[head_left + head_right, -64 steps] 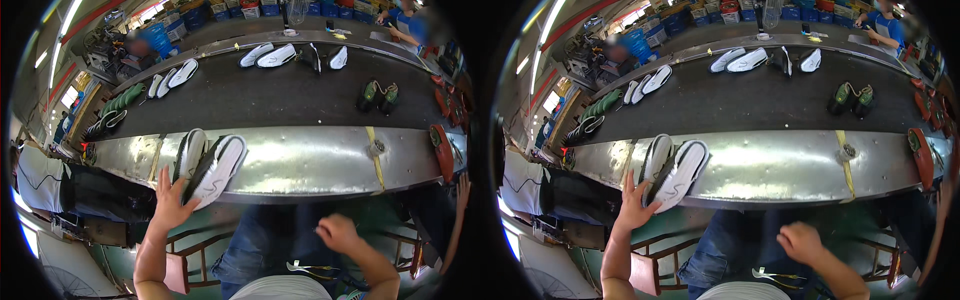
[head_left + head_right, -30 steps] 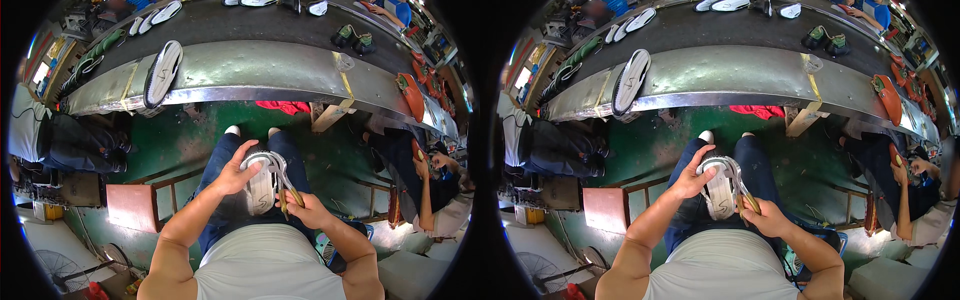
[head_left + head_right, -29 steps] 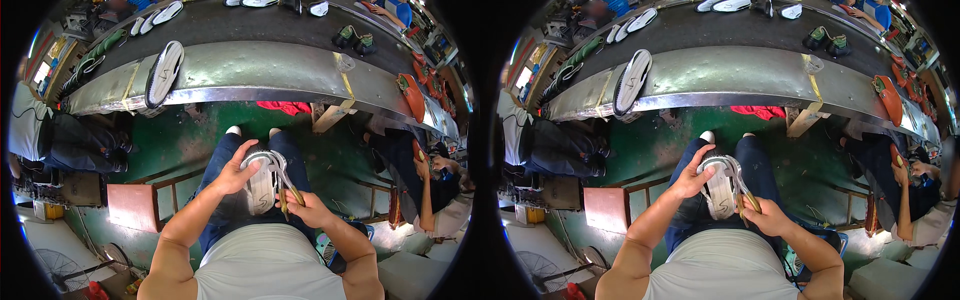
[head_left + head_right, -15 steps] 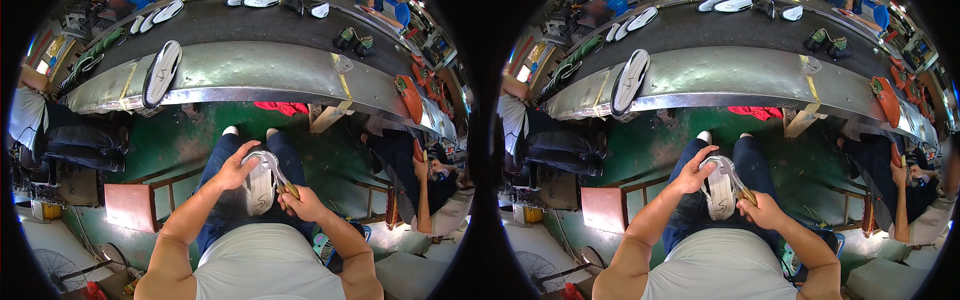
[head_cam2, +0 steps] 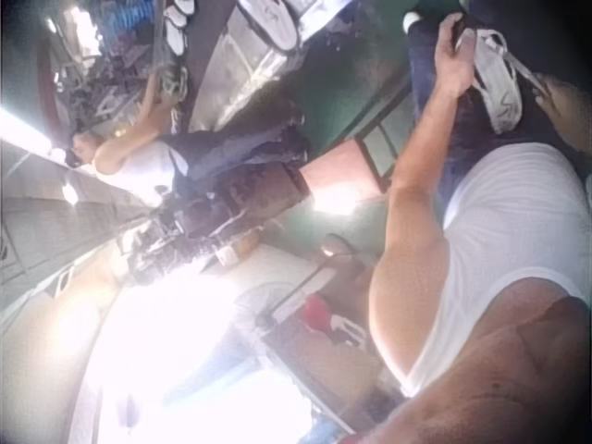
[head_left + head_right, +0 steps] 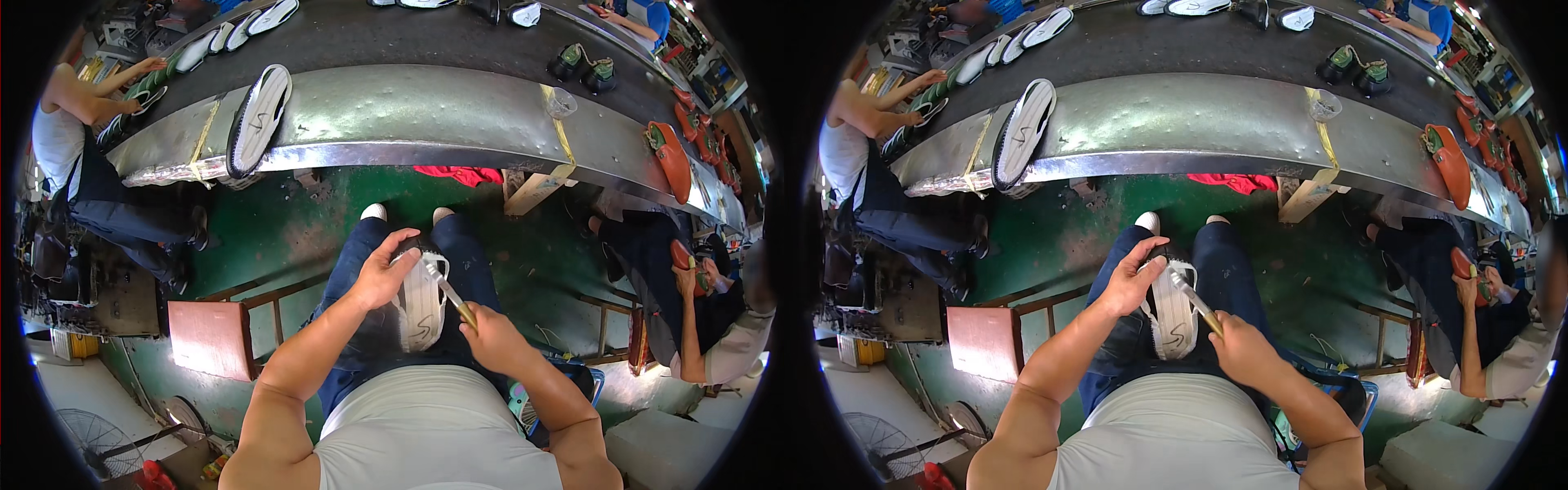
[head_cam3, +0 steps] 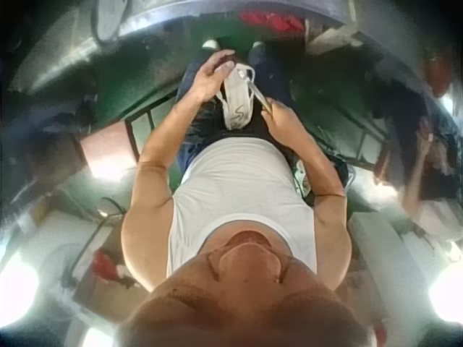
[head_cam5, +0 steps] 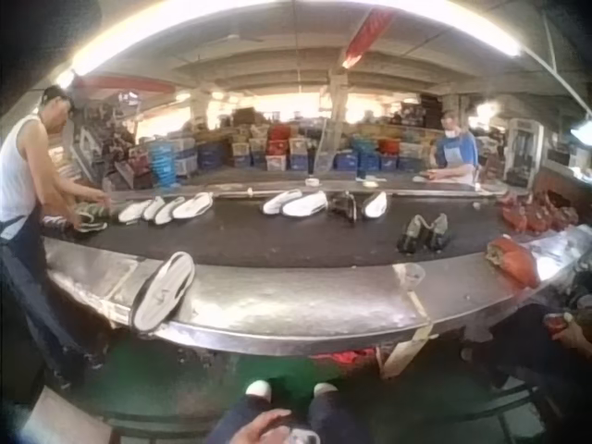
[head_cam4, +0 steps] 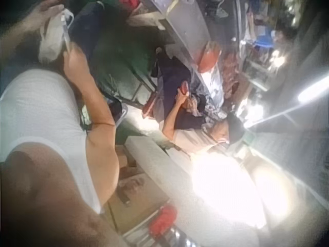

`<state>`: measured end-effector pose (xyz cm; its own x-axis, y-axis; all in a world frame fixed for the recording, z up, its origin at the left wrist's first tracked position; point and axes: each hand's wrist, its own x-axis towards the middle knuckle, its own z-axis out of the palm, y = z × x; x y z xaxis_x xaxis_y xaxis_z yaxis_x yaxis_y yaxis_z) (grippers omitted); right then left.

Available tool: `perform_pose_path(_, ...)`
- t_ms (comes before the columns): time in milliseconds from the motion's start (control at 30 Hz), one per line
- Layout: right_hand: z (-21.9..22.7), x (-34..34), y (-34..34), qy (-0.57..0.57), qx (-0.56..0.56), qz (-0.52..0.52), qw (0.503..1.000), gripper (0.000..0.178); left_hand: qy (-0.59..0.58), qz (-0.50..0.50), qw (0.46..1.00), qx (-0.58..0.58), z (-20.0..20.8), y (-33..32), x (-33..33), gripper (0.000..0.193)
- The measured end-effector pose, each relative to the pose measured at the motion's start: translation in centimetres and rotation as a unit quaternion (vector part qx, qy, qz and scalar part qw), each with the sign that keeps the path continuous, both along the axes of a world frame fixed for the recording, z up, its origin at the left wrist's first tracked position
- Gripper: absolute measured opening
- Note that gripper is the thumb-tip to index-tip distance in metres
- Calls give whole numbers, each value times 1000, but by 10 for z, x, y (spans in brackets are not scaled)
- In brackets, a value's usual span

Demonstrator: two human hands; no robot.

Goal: The worker is performing manual shoe assembly tasks, specifically lasting or finishing steps by pulling material over the shoe last with a tool and placing completed units on a conveyor belt.

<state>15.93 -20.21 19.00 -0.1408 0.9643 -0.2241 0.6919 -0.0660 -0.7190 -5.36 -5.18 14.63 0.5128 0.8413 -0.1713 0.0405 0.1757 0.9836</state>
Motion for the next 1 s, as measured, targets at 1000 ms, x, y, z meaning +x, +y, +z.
perform_pose_path(1000, -132, -19, 28, 366, 155, -261, 880, 43, -24, -45, 958, -281, -109, 60, 19, 53)
